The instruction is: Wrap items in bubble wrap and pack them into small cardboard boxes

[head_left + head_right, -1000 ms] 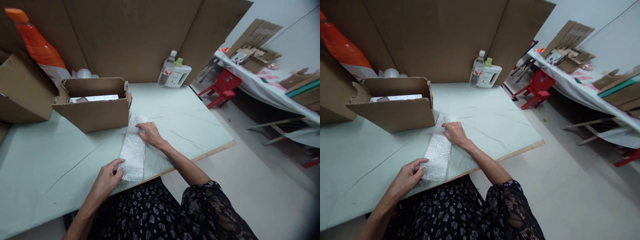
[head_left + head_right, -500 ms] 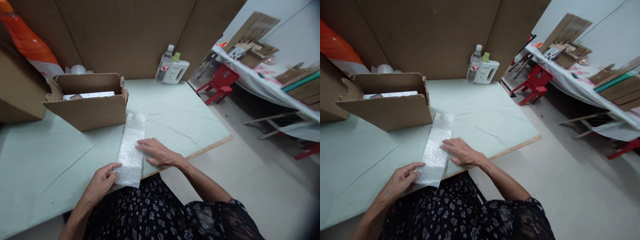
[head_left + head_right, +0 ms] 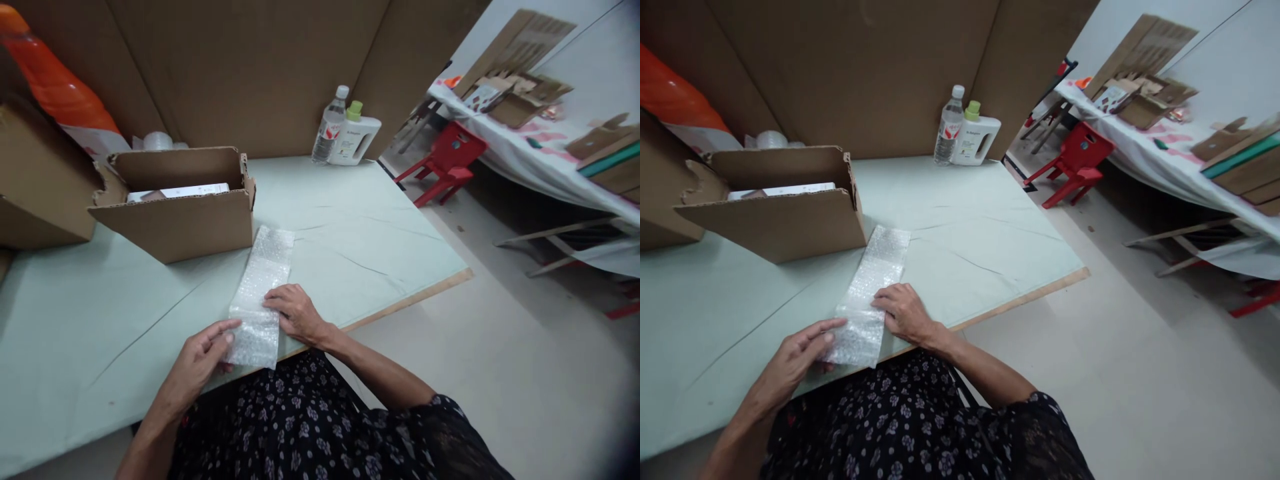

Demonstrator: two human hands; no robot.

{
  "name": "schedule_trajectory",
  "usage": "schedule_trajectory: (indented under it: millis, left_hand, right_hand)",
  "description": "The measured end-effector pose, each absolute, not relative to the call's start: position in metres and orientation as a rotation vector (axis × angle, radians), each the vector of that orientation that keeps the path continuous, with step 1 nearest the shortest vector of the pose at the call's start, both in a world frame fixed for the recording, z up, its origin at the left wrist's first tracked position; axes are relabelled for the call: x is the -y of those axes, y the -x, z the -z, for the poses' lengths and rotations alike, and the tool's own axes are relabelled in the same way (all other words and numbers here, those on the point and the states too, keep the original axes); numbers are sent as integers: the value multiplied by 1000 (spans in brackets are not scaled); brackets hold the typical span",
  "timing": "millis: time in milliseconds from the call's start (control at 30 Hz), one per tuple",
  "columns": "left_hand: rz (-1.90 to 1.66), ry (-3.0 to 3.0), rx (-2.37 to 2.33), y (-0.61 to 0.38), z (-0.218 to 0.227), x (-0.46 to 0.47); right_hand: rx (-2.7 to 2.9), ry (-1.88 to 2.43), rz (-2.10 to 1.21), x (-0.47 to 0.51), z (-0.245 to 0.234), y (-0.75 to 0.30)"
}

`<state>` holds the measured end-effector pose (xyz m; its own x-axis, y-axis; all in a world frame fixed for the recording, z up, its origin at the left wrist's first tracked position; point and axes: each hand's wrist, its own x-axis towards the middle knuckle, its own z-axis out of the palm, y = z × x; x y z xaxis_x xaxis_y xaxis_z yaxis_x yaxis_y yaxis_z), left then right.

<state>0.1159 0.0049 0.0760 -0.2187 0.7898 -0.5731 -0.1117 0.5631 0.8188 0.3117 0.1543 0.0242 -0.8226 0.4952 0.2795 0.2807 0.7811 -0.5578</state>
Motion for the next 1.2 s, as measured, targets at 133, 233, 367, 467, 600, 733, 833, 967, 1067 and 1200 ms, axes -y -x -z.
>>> schedule_trajectory:
  millis: [133,233,367,467,600,733,833,967,1067,1200]
  left_hand:
    - [-1188,-595,-1613,-105,-64,-1]
    - [-1258,-755,-1780,-100,-60,-8]
    - [-1144,-1167,-1860,-107,-69,-29]
    - [-1063,-1317,-1783,-114,-77,-44]
    - [-1091,-1235,-1816,-119,-79,-55]
    - [-1002,-1186,-1908,-120,-70,-62]
    - [-903,-1248,-1915,-118,-63,-72]
    - [-731,-1382,-1948,-116,-63,-86]
    - [-495,-1461,-2051,-117,-69,-93]
    - [-279,-1524,-2181,-123,-74,-97]
  right_hand:
    - [2317,630,-984,-160,-26,-316]
    - [2178,693,-1187,-162,-32,-317]
    - [2112,734,-1286,-165,-36,-315]
    - [2186,700,-1259,-167,-35,-317]
    - [2260,656,-1201,-160,-33,-324]
    - [2248,757,-1063,-150,-32,-326]
    - [2207,881,-936,-148,-29,-323]
    - [2145,857,-813,-149,-26,-321]
    - [2153,866,-779,-148,-25,-326]
    - [2202,908,-649,-144,-31,-336]
